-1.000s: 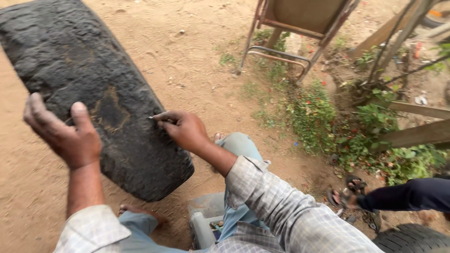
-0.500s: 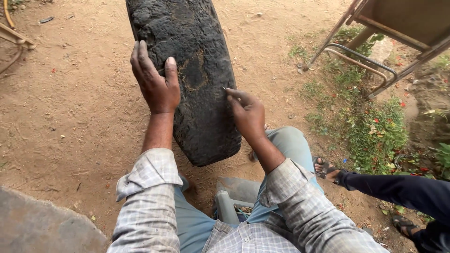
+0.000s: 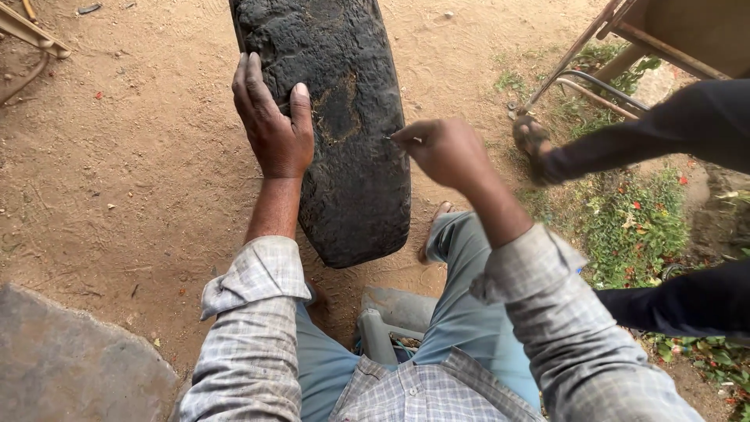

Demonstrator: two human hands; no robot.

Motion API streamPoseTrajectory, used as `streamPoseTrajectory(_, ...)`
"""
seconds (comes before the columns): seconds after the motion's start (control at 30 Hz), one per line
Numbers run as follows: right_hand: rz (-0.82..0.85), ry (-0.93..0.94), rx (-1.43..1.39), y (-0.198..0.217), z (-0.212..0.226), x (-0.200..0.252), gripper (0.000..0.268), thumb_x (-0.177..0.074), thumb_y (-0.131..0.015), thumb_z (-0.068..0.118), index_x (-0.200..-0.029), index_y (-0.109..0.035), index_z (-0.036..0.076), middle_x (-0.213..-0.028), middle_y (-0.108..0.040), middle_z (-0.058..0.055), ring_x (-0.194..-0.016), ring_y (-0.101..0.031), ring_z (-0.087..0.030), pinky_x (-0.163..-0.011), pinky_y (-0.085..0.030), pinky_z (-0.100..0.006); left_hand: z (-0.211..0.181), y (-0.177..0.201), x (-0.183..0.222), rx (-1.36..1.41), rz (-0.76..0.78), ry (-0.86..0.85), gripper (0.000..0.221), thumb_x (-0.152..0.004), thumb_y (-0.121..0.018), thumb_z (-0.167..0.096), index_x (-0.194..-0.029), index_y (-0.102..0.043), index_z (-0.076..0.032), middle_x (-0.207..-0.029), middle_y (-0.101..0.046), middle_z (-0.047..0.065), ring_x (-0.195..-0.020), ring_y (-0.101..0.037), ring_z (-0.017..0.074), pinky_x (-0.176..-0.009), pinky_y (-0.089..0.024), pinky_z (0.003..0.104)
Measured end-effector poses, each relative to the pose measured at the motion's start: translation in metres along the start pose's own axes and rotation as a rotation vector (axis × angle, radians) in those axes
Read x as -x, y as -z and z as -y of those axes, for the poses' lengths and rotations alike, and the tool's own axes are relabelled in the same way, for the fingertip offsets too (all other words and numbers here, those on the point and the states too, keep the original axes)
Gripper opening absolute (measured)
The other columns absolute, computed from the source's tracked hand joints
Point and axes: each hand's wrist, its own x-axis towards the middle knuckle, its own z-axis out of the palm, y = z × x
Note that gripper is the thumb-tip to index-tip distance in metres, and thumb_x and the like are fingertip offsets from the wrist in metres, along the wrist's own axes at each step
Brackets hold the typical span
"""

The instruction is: The person sits on a chair with a detached motorcycle tire across their lap and uses a small pointed metal tool to pick and scrape at the tire tread, working around the tread surface and turning the tire to reach different spots.

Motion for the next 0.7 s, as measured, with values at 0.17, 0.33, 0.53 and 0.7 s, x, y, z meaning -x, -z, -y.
streamPoseTrajectory(0.17,0.191,0.056,-0.204,0.012,-0.022,-0.028,0.021,-0.092,-0.073,0.03,-0.112,-0.081,0.028,-0.107,-0.081,0.002,-0.087,-0.076,-0.008,-0.081,-0.061,-0.028,0.001,0.0,-0.002,-0.014,-0.001,0.015,0.066,-0.115,-0.059,-0.04,-0.163,-0.027,-0.006,-0.163,-0.033,0.019,-0.155,-0.038,0.0365,-0.127,-0.046,0.052)
streamPoseTrajectory(0.33,0.251,0.046,-0.412,0.005,-0.035,-0.029,0.022,-0.096,-0.076,0.026,-0.117,-0.08,0.024,-0.098,-0.08,-0.004,-0.082,-0.069,-0.011,-0.077,-0.059,-0.031,0.001,0.0,-0.002,-0.024,-0.003,0.015,0.066,-0.115,-0.06,-0.039,-0.163,-0.027,-0.007,-0.163,-0.032,0.02,-0.155,-0.036,0.0375,-0.126,-0.044,0.053)
streamPoseTrajectory(0.53,0.223,0.192,-0.701,-0.024,-0.064,-0.033,0.021,-0.095,-0.076,0.02,-0.115,-0.08,0.014,-0.093,-0.078,-0.001,-0.078,-0.066,-0.006,-0.07,-0.057,-0.024,0.005,-0.001,-0.002,-0.021,-0.011,-0.004,0.065,-0.115,-0.061,-0.04,-0.162,-0.029,-0.009,-0.163,-0.033,0.017,-0.156,-0.037,0.0358,-0.129,-0.042,0.053)
streamPoseTrajectory(0.7,0.24,0.145,-0.785,-0.031,-0.067,-0.029,0.022,-0.095,-0.076,0.02,-0.115,-0.08,0.012,-0.085,-0.074,0.001,-0.067,-0.059,-0.005,-0.059,-0.051,-0.022,0.001,0.004,-0.004,0.018,-0.001,0.009,0.064,-0.114,-0.061,-0.039,-0.162,-0.03,-0.009,-0.162,-0.034,0.017,-0.155,-0.037,0.0359,-0.129,-0.042,0.052)
